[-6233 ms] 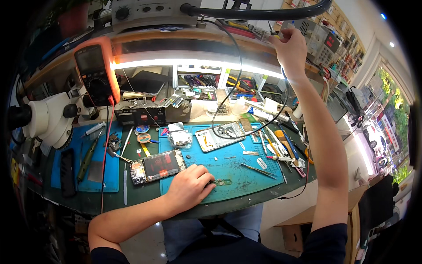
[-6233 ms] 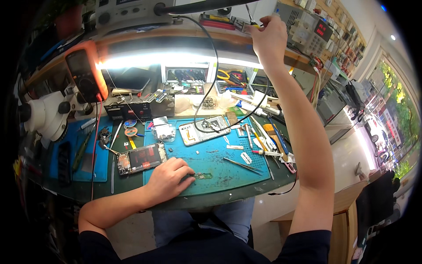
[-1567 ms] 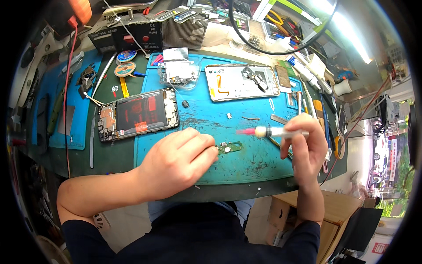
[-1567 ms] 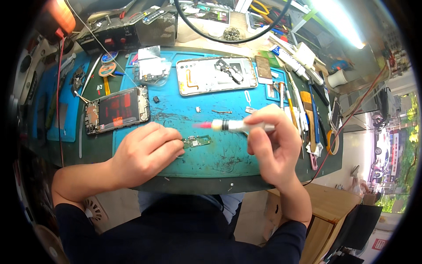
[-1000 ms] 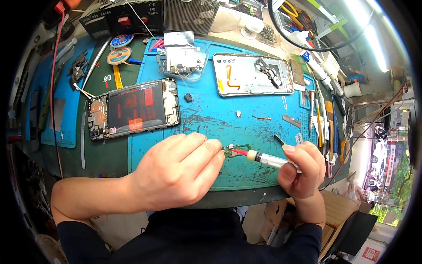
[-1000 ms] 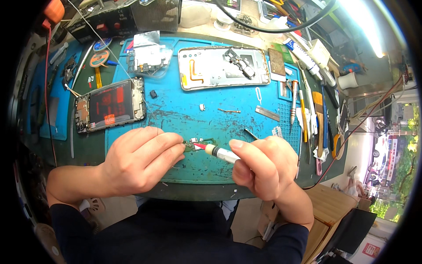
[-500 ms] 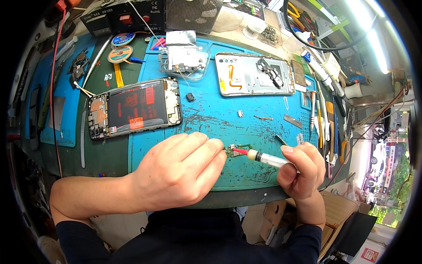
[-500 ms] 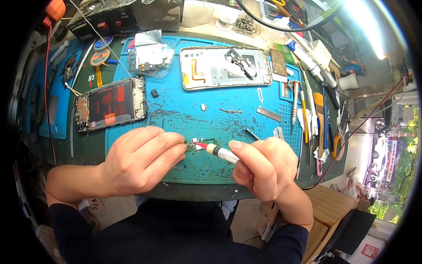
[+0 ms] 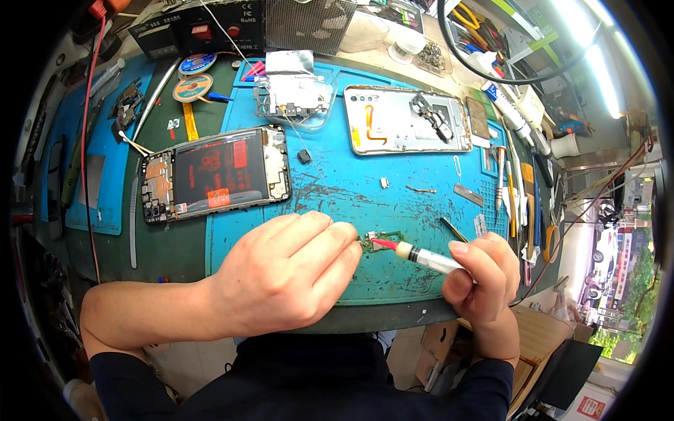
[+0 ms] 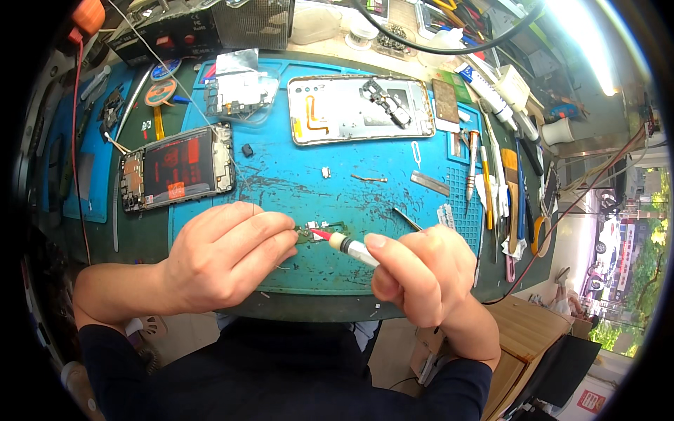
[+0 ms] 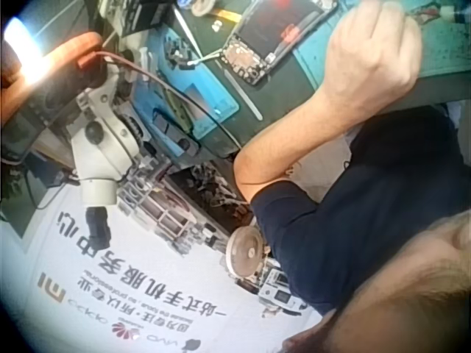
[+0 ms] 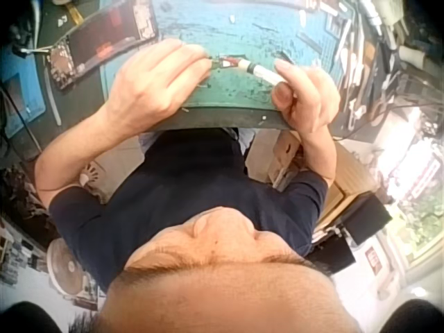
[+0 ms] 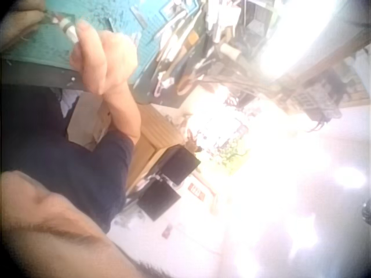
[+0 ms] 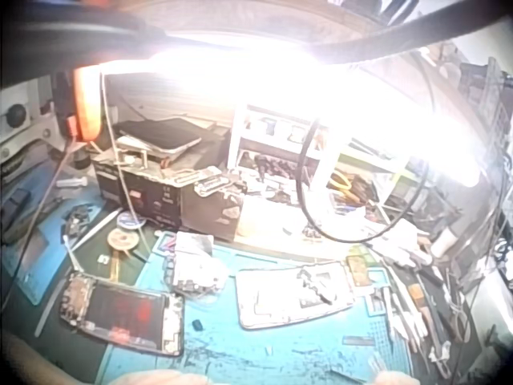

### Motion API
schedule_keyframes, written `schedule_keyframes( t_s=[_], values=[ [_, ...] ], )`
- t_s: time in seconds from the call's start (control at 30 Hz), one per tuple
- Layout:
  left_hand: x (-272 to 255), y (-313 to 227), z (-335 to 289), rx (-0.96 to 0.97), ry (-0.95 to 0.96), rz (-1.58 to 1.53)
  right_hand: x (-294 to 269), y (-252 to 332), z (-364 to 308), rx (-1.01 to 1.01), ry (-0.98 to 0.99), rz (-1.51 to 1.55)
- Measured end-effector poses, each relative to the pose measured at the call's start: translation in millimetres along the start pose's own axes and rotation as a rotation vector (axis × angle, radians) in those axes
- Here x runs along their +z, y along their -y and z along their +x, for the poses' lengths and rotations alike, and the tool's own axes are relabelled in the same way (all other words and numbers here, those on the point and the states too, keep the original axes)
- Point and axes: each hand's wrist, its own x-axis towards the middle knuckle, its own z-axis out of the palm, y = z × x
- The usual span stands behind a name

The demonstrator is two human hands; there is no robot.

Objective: The person is soldering a small electronic component onto a green circuit board. They use a soldering iron to heat the component's leads and apply solder wire to secure it. The person also uses a syringe to apply flux to the board and a magnifying lamp to inspect the work area. The task involves precise hand movements and tool manipulation.

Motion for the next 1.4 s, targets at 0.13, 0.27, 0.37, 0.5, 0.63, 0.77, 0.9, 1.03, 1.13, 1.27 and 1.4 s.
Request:
schedule_keyframes(
  t_s=[0.13,0.27,0.37,0.5,0.63,0.77,0.9,1.03,1.13,1.27,1.4],
  values=[
    [-0.3,0.3,0.5,-0.001,0.005,-0.006,2.1,1.9,-0.8,0.002,-0.017,-0.003],
    [-1.6,0.4,1.3,-0.008,0.01,-0.018,0.6,0.1,-4.4,-0.028,-0.006,0.014],
    [-0.5,1.7,0.9,-0.008,0.0,-0.03,0.4,0.9,-4.8,-0.043,-0.003,0.016],
    [-0.3,2.1,0.7,-0.007,-0.002,-0.031,1.1,2.5,-7.0,-0.034,-0.003,-0.015],
    [-2.2,0.5,1.1,-0.012,0.008,-0.028,-1.5,5.1,-6.0,-0.053,0.014,-0.036],
    [-1.1,1.7,1.2,-0.012,0.01,-0.028,-0.6,5.4,-5.4,-0.047,0.014,-0.035],
    [-1.3,1.7,0.9,-0.01,0.013,-0.028,-0.2,6.4,-6.1,-0.051,0.01,-0.06],
    [-2.5,2.1,0.8,-0.006,0.018,-0.026,-2.2,7.2,-5.2,-0.061,0.02,-0.058],
    [-2.7,2.0,1.6,-0.008,0.012,-0.03,-3.7,7.5,-5.9,-0.071,0.022,-0.057],
    [-0.6,1.7,1.2,-0.01,-0.002,-0.042,0.8,8.2,-8.6,-0.094,-0.007,-0.075],
    [-1.1,1.2,0.9,-0.014,0.003,-0.04,-0.5,8.7,-7.3,-0.085,-0.002,-0.066]
  ],
)
